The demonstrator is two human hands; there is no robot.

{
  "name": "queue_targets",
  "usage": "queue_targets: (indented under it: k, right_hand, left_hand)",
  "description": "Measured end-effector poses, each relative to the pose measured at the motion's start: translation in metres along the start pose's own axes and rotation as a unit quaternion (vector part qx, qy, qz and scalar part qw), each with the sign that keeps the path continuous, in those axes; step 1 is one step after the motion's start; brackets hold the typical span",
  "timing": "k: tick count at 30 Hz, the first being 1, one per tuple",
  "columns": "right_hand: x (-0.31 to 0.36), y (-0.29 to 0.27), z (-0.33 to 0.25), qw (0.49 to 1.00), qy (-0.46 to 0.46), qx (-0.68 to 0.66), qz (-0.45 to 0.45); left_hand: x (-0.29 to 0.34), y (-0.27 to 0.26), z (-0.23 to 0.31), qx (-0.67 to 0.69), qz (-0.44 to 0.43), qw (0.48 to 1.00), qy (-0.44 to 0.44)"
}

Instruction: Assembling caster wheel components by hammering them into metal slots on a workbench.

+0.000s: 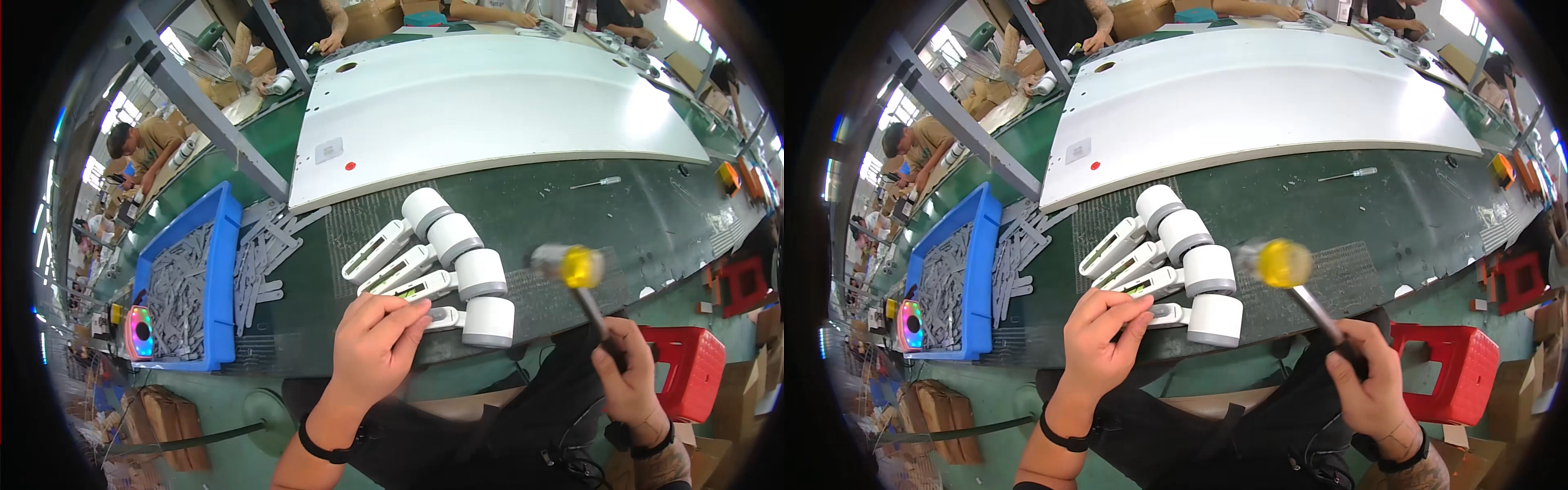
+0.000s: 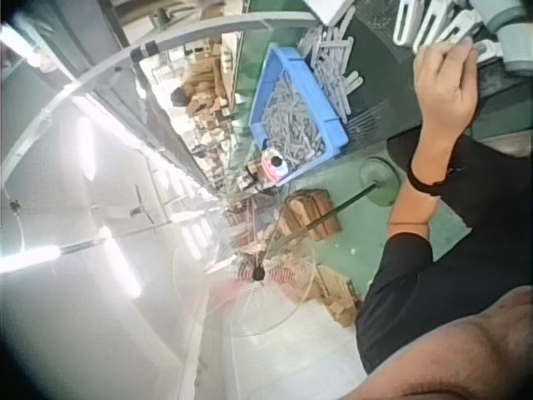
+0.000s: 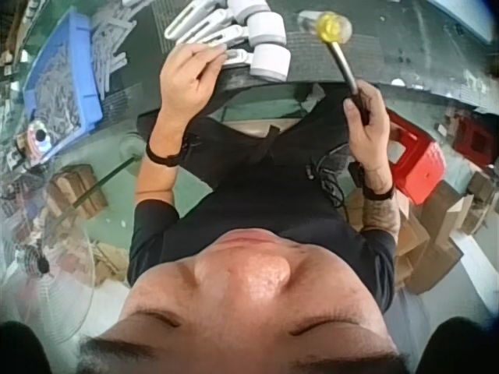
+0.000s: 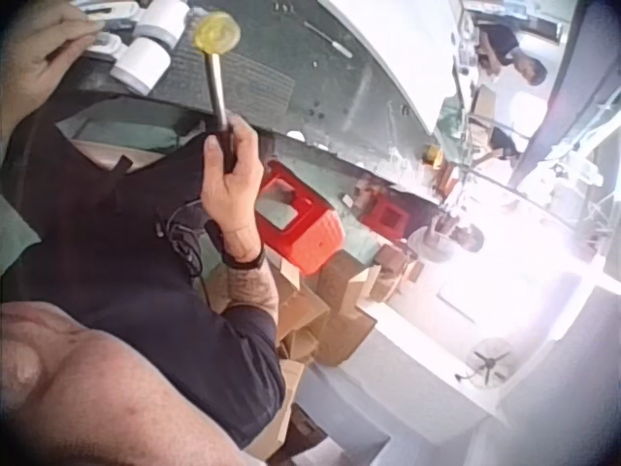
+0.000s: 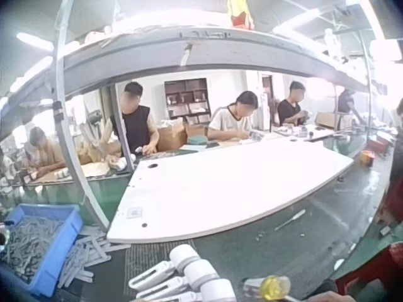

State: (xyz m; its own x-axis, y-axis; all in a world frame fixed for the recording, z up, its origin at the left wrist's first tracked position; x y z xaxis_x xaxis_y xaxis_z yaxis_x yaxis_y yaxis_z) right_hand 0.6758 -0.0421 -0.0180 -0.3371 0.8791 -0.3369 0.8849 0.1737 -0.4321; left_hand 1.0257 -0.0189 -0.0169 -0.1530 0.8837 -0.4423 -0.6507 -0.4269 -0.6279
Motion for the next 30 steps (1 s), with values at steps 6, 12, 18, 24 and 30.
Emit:
queue_targets:
  k: [6, 12, 18, 24, 30]
  right_hand:
    - [-0.028, 0.019, -0.043, 0.987, -0.04, 0.044, -0.149]
    - [-0.041, 0.019, -0.071, 0.974, -0.047, 0.082, -0.206]
    - [-0.044, 0.022, -0.072, 0.941, -0.051, 0.174, -0.286]
    - [-0.043, 0.028, -0.073, 0.938, -0.074, 0.171, -0.292]
    - [-0.055, 0.018, -0.084, 0.967, -0.133, 0.128, -0.175]
  left_hand:
    - [-0.007, 0.003, -0.002, -0.044, 0.016, 0.998, 0.04]
    - [-0.013, -0.008, -0.008, -0.044, -0.052, 0.996, 0.062]
    - [-0.024, -0.008, -0.014, -0.017, -0.128, 0.992, 0.008]
    - [-0.028, -0.008, -0.014, -0.01, -0.129, 0.991, 0.02]
    - [-0.018, -0.014, -0.016, -0.033, -0.117, 0.993, 0.008]
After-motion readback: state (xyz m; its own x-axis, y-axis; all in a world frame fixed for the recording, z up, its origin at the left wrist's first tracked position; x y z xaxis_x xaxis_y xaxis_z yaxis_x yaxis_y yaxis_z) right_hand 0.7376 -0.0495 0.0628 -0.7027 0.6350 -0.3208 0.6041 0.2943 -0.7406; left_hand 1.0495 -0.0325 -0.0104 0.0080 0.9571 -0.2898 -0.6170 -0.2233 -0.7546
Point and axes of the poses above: each hand's wrist, its own x-axis away from the middle knuckle, its own y-axis out of the palm, z = x × y, the point moved 4 cm from there along -x, towards the middle knuckle, and after that the axes turned 14 degrees about -y, right-handed, at the moved point
